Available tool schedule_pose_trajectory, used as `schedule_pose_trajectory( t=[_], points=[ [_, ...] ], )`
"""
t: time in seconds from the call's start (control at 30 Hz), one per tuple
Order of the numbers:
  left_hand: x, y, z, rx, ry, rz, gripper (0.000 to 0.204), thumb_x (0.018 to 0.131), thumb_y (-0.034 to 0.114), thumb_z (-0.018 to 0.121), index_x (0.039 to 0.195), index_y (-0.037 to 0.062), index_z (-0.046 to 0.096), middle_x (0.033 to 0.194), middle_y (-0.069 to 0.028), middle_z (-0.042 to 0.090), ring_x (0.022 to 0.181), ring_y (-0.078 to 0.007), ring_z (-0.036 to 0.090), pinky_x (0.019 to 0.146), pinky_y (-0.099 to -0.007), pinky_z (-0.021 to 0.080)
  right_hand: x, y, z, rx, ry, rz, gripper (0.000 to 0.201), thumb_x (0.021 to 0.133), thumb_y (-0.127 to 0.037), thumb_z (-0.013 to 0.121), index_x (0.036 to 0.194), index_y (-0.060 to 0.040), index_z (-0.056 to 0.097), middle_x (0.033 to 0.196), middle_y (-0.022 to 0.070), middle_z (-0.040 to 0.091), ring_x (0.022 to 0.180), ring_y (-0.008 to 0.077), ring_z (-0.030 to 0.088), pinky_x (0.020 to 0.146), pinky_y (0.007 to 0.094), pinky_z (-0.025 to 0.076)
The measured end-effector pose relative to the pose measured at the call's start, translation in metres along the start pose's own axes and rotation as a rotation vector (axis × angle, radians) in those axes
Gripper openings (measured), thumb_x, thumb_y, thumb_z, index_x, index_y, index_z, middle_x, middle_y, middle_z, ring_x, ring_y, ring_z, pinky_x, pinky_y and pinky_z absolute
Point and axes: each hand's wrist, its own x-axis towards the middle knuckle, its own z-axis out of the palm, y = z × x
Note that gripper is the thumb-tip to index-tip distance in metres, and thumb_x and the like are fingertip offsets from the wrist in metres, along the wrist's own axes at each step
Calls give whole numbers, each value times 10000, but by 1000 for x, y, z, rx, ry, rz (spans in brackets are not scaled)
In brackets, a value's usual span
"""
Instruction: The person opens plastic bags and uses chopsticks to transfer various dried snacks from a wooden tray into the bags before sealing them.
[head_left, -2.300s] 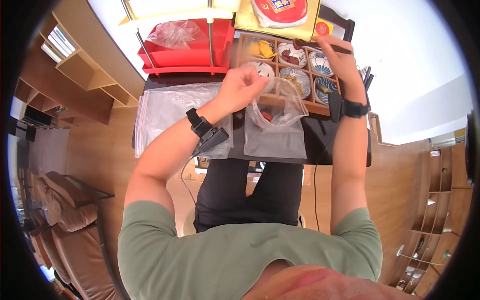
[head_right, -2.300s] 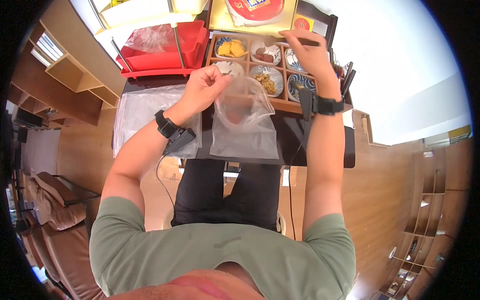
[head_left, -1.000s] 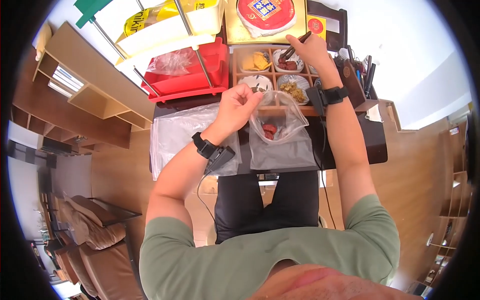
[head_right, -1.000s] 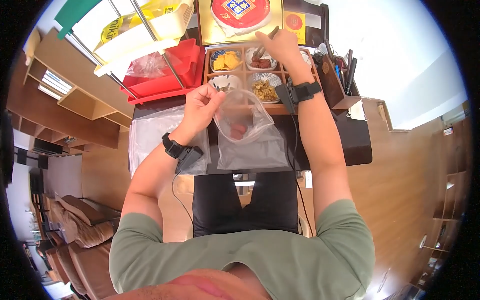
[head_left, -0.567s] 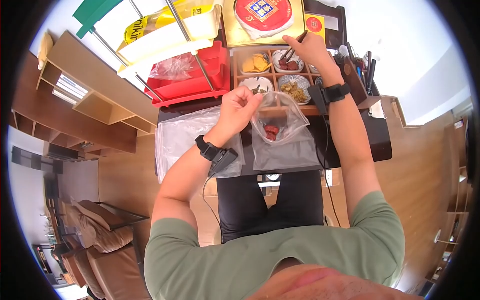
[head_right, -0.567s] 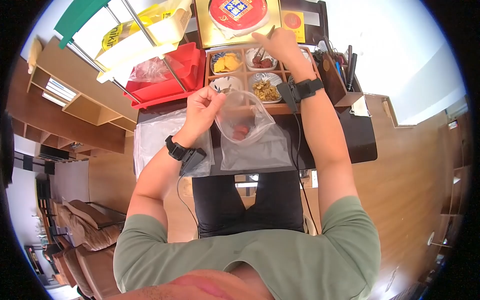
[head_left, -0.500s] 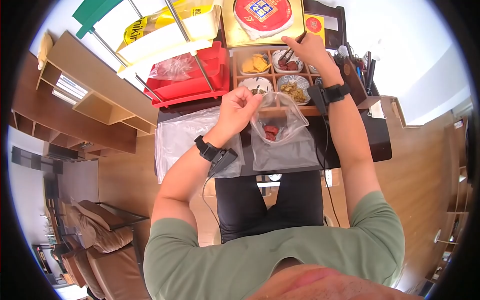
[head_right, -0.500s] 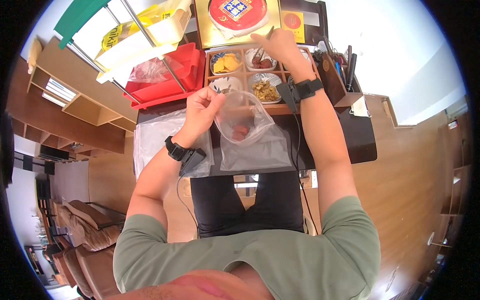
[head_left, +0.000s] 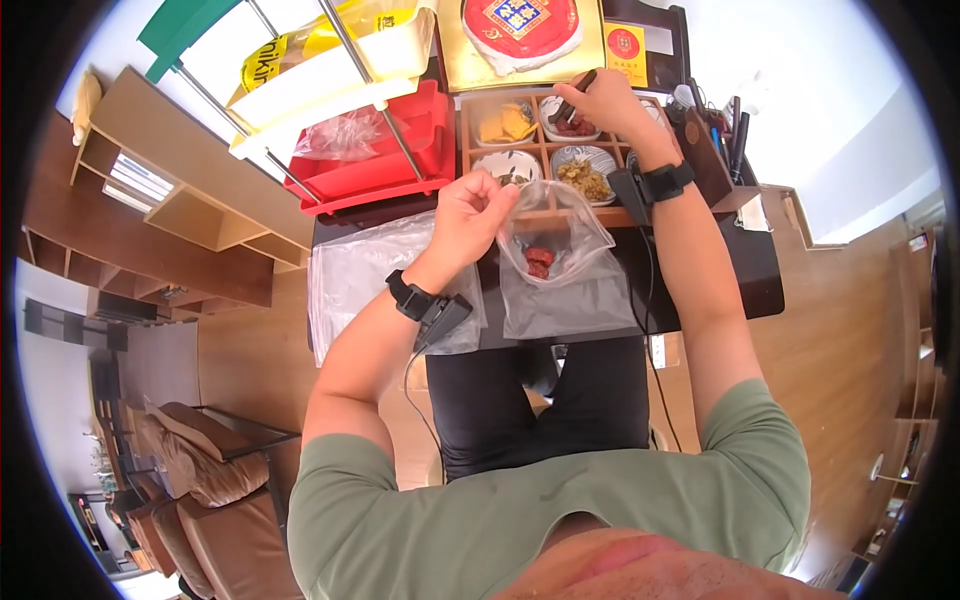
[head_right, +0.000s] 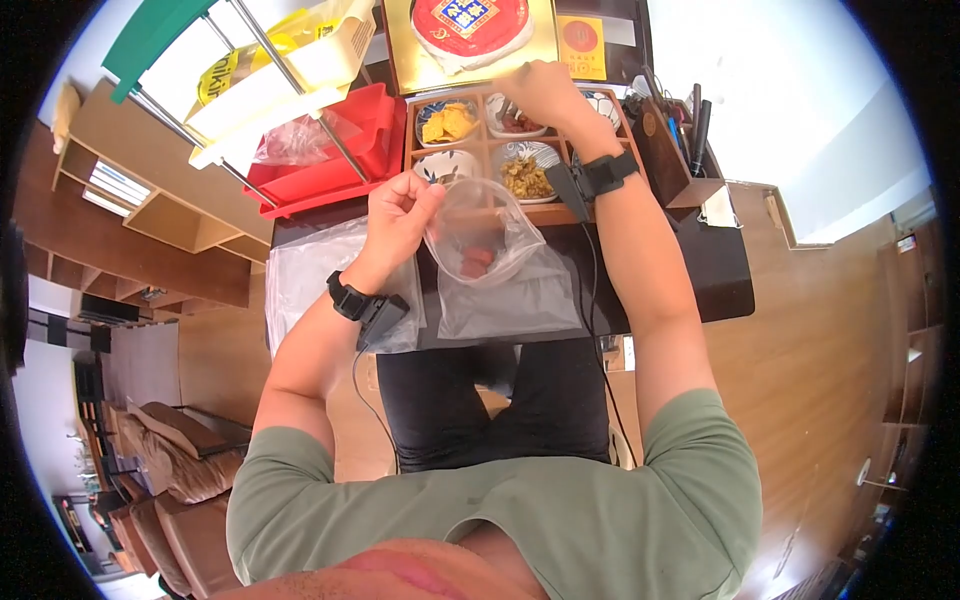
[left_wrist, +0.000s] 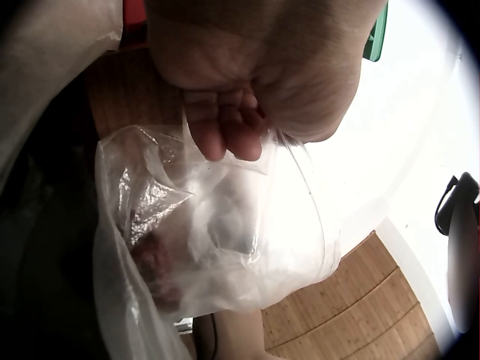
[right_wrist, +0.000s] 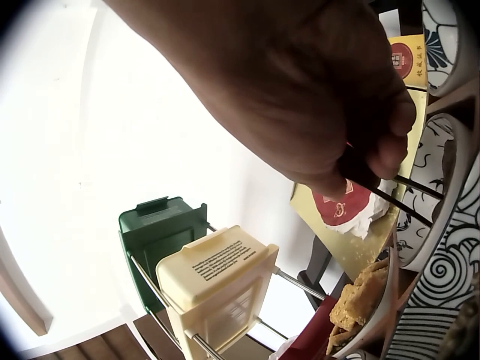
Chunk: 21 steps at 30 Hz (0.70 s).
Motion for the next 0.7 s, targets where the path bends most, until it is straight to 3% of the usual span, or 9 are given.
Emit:
schedule_pose_trajectory(
  t=[0.03,0.1,0.23,0.3,0.43,0.5,0.6,0.63,0.7],
  points=[
    [0,0,0,-17,-4,-9,290,990,132,675,753,80,515,634,42,575,517,-17,515,470,-201,389,0,1,-2,-1,3,1,415,916,-369,712,763,17,704,587,88,669,554,186,663,579,335,525],
    [1,-1,-1,-15,-9,-2,290,991,133,674,754,81,515,635,44,575,517,-16,515,471,-200,388,-1,3,-5,-168,-5,-230,359,920,-330,712,808,11,723,603,102,675,569,194,666,587,336,518],
    [0,-1,-1,-16,-9,-10,289,992,136,673,755,81,518,635,46,572,518,-18,517,470,-202,390,-4,1,-7,-119,58,-233,341,925,-311,713,854,22,730,648,114,688,583,199,659,595,333,510],
    [1,-1,-1,-8,-7,-7,289,991,136,675,754,80,519,631,43,575,516,-22,519,468,-205,394,-4,0,-9,55,206,-173,345,928,-311,716,892,31,733,699,119,705,597,193,650,602,328,509],
    [0,3,0,-2,-4,-18,284,989,136,675,757,76,523,616,27,585,509,-35,525,466,-216,399,-10,-23,-34,87,203,-246,329,925,-315,727,914,14,742,687,92,682,634,147,649,626,297,510],
    [2,4,0,-1,1,-15,288,990,139,674,749,73,531,610,21,588,506,-39,527,464,-220,398,-18,-44,-51,87,174,-190,296,943,-293,715,928,2,749,692,53,671,645,105,630,609,263,489],
    [0,3,1,3,14,-24,301,991,144,672,726,69,549,599,13,593,504,-46,530,464,-228,396,-38,-67,-74,414,-135,-163,245,977,-248,686,966,-14,757,740,-5,663,677,49,583,587,207,443],
    [1,4,1,12,13,-17,311,992,147,670,711,66,561,595,12,594,505,-49,532,465,-231,396,-46,-78,-79,418,-151,-154,245,977,-248,686,966,-14,757,740,-5,663,677,49,583,587,207,443],
    [2,2,0,23,29,-12,333,991,150,667,683,64,576,591,6,597,506,-54,533,471,-239,402,-64,-109,-95,399,-404,-201,222,956,-203,705,931,11,758,742,18,674,668,61,576,582,219,444]
  ],
)
